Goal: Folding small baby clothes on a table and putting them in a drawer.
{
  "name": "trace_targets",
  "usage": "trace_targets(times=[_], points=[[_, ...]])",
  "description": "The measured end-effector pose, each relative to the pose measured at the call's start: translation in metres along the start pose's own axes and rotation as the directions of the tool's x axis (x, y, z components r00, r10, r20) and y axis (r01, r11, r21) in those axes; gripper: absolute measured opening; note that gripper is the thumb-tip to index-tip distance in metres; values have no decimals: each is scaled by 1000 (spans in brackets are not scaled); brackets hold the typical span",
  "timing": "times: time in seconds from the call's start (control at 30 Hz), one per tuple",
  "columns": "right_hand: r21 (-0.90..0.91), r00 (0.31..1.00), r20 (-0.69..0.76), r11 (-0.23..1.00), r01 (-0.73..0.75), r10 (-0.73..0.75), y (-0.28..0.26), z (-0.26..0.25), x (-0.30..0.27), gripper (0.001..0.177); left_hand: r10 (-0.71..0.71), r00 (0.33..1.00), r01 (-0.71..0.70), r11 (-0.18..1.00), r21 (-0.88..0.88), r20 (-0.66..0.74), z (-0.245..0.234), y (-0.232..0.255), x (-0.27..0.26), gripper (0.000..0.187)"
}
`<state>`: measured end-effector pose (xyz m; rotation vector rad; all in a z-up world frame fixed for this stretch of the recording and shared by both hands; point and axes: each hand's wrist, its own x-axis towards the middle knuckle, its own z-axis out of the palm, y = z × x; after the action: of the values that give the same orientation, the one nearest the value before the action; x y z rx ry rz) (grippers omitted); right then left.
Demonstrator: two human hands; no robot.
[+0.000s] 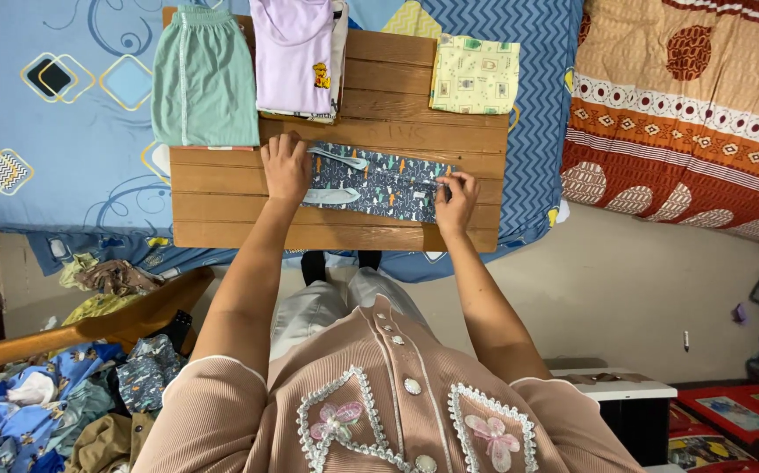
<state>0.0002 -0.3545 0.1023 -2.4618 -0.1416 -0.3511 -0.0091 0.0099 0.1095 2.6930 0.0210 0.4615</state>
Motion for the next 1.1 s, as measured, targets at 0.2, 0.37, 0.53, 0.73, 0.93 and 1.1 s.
trace_targets(times=[0.2, 0.37, 0.53, 0.73, 0.93, 1.1], points=[[6, 997, -76, 1000, 5, -5, -12, -8, 19, 23, -9, 998, 5, 997, -74, -60, 3, -4, -2, 17], [-98, 998, 37, 993, 60, -57, 0, -4, 3, 26, 58, 997, -56, 998, 37, -56, 15, -10, -11, 15], [-153, 988, 115, 981, 116, -99, 8, -1, -6, 26, 98, 995, -95, 984, 152, -11, 2, -2, -9, 21], [-185, 998, 10, 980, -66, 69, 7, 4, -6, 30, 34, 977, -81, 972, 221, 208, 11, 4, -17, 31], [-377, 953, -73, 877, -299, 294, -15, 17, -13, 58, 59, 934, -111, 986, 127, 352, 14, 15, -36, 62], [-478, 967, 48, 856, -197, 249, 7, 41, -24, 40, -34, 906, -5, 996, 92, 422, 23, 10, -50, 65]])
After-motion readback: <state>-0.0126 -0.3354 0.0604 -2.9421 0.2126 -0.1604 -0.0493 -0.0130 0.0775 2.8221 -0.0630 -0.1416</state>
